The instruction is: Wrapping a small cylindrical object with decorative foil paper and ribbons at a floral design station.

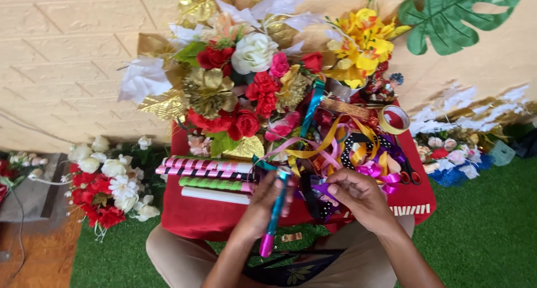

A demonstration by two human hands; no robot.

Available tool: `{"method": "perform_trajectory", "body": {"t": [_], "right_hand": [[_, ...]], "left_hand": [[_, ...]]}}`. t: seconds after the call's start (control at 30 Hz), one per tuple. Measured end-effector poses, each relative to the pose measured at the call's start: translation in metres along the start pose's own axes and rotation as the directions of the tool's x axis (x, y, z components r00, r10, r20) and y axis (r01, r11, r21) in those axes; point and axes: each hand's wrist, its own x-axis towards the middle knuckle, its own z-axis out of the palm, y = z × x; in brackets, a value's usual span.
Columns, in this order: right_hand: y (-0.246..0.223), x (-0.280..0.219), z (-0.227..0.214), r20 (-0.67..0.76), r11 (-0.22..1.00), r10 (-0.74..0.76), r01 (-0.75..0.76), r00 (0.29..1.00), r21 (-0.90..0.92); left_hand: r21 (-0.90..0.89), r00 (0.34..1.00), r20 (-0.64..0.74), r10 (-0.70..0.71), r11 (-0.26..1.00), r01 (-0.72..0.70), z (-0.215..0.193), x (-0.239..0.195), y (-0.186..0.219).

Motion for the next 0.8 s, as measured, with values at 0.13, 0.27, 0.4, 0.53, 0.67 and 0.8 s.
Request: {"method": "perform_trajectory", "body": {"t": [0.13,0.27,0.4,0.53,0.67,0.8], "right_hand": [[0.003,-0.005,0.003,0.013,0.999,-0.029,0.029,0.999,0.038],[0.022,-0.019,0.0,-0.043,0.993,-0.079,0.083,0.996,0.085],[0.037,-0.031,0.005,-0.155,0.996,-0.039,0.051,0.987,0.07],[0.043,-0.033,0.009,-0.187,1.0,-0.018,0.021,0.982,0.016],[0.044,-0.033,0.017,-0.225,0.997,-0.071,0.074,0.972,0.004],[0.037,-0.035,0.026,-0.258,0.997,-0.078,0.071,0.963,-0.037]], "left_hand": [[0.392,0.995,0.032,0.099,0.914,-0.103,0.018,0.004,-0.02],[0.526,0.993,0.102,0.053,0.845,-0.1,0.035,0.001,-0.026],[0.449,0.99,0.137,0.045,0.887,-0.103,0.046,0.0,-0.02],[0.415,0.994,0.111,0.011,0.908,-0.056,0.044,0.0,-0.016],[0.412,0.995,0.093,-0.042,0.911,0.0,0.042,0.0,-0.012],[0.461,0.996,0.087,-0.035,0.887,-0.009,0.04,0.001,-0.015]]}}
